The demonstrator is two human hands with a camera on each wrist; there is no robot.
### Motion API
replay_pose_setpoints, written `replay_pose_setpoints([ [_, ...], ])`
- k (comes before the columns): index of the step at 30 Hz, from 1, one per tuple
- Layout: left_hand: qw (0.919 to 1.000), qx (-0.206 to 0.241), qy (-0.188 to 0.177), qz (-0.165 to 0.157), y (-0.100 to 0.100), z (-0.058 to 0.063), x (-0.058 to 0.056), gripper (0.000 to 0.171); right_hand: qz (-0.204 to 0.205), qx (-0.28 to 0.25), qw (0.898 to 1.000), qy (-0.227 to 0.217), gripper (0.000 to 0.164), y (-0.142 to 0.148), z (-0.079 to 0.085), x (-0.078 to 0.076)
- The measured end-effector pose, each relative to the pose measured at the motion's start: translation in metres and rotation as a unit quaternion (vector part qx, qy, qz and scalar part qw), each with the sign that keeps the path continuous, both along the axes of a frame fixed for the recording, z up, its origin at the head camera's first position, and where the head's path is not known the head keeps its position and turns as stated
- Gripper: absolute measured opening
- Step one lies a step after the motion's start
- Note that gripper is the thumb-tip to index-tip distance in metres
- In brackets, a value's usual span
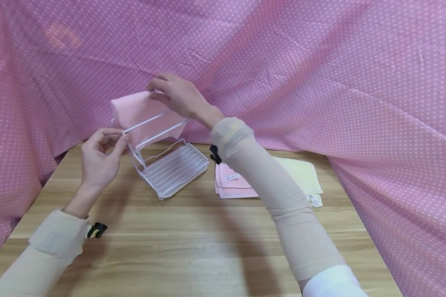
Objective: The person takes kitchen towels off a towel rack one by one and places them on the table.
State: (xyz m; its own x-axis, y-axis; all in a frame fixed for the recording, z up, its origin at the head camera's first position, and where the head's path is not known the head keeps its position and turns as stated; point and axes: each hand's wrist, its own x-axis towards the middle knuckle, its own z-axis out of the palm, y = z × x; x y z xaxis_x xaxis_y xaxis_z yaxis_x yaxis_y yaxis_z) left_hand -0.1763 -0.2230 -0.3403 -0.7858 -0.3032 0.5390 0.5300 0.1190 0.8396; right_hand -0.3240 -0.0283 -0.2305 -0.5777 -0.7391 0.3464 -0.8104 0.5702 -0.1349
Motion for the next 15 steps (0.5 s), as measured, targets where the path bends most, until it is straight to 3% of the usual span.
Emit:
replay_pose_setpoints([
  [15,0.9998,-0.015,-0.003,0.009,0.000,-0.001,0.001,0.031,-0.007,-0.039,0.999,0.023,0.030,0.019,0.013,-0.001],
])
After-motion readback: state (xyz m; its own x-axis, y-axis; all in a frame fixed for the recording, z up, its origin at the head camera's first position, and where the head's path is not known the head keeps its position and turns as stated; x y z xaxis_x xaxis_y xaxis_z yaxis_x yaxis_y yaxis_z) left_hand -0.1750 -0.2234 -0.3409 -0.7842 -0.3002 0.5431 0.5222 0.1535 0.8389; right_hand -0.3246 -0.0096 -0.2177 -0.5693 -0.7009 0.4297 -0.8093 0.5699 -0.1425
